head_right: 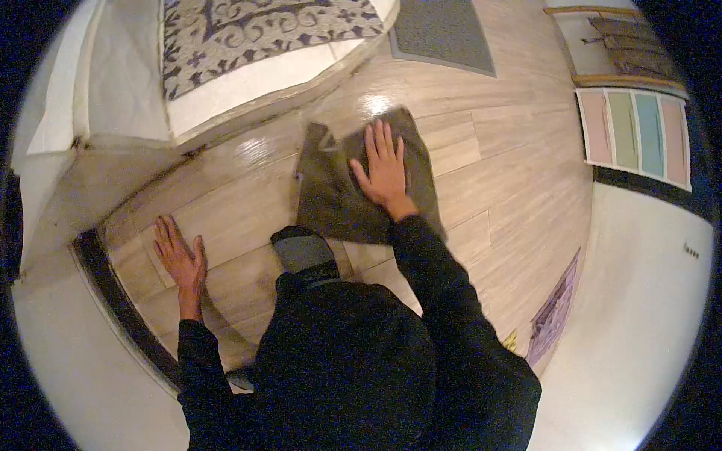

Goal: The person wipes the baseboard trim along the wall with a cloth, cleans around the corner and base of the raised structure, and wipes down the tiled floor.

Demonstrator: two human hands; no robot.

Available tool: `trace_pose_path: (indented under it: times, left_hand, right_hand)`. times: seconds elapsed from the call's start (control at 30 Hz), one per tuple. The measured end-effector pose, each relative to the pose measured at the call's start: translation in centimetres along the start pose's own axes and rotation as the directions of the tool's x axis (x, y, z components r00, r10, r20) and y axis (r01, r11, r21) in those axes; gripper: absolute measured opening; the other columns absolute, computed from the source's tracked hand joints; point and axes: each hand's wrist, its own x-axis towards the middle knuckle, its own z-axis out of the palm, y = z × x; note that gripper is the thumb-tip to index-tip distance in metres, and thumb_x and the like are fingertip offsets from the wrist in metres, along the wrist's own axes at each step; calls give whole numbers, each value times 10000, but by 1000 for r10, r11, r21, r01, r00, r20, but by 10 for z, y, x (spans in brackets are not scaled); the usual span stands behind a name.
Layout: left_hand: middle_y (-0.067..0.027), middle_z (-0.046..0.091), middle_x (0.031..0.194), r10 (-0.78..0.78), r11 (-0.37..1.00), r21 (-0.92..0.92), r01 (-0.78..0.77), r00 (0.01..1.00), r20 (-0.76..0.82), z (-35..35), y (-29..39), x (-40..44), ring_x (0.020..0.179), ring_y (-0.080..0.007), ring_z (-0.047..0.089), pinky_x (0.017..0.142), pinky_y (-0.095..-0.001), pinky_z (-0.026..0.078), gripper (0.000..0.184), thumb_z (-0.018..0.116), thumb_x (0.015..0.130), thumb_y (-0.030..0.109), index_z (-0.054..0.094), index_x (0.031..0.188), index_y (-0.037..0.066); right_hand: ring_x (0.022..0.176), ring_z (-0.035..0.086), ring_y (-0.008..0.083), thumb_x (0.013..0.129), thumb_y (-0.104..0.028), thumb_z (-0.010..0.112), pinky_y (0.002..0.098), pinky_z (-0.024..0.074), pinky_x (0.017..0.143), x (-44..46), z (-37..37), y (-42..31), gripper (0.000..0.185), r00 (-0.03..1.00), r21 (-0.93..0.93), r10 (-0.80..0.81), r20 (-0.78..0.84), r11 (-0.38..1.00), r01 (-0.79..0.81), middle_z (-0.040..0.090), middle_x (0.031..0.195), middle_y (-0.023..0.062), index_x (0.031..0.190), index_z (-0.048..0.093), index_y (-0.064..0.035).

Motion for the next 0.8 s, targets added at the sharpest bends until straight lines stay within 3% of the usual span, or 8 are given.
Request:
trace_pose_path:
  times: [0.17,0.23,0.33,0.47,0.57,0.6,0.7,0.8]
  left_hand:
    - [-157,229,1629,9,1000,-2,-9,1000,-14,6,-1,0,1518,-327,167,1205,-538,116,768,540,951,461,276,1562,78]
    - [-165,232,1627,11,1000,0,-11,1000,5,4,1,1,1517,-331,171,1205,-537,118,762,542,954,455,278,1560,76]
    - [-168,233,1626,16,1000,-4,-16,1000,-3,1,1,2,1514,-342,177,1201,-546,124,759,544,956,446,276,1562,77]
    - [-168,242,1622,23,1000,-20,-24,999,-27,2,2,2,1512,-343,183,1199,-552,125,757,546,954,447,283,1558,73]
    - [-170,250,1618,27,999,-24,-27,999,-25,-1,7,4,1512,-337,183,1199,-548,119,755,545,953,453,295,1552,69]
    - [-170,252,1617,27,999,-20,-27,999,-21,-2,7,5,1512,-338,184,1199,-547,120,754,545,952,454,296,1552,69]
    - [-179,233,1624,33,999,-24,-33,999,-14,-2,6,6,1506,-362,189,1196,-559,124,787,565,932,445,277,1559,68]
    - [-181,227,1626,-4,1000,-25,4,1000,15,0,6,5,1506,-365,186,1198,-560,114,792,578,917,422,278,1557,63]
  right_hand:
    - [1508,184,359,973,-519,469,567,155,1195,79,-8,76,750,985,-26,-175,-9,984,174,201,1636,166,1573,249,-126]
    - [1509,183,359,974,-541,460,567,159,1193,90,-7,111,755,995,-80,-84,-57,994,80,199,1637,166,1578,239,-145]
    - [1520,151,346,984,-596,402,571,146,1195,90,-11,161,762,975,-112,220,-41,968,-224,169,1645,165,1583,228,-158]
    - [1527,120,338,992,-605,357,576,135,1196,104,-15,185,767,843,-87,537,-30,838,-538,142,1652,162,1582,221,-135]
    - [1528,112,339,998,-575,357,585,124,1196,130,11,172,754,807,-65,580,-111,806,-588,135,1655,155,1582,216,-122]
    - [1528,120,333,1002,-535,374,594,116,1194,133,13,166,727,893,-75,431,-128,894,-442,142,1655,151,1580,224,-122]
    - [1529,118,323,994,-524,410,588,122,1197,141,12,150,734,986,-53,135,-99,989,-141,140,1655,147,1578,225,-120]
    - [1500,212,336,978,-546,458,574,195,1177,130,-8,175,726,987,-70,94,-127,992,-103,225,1630,155,1549,312,-120]
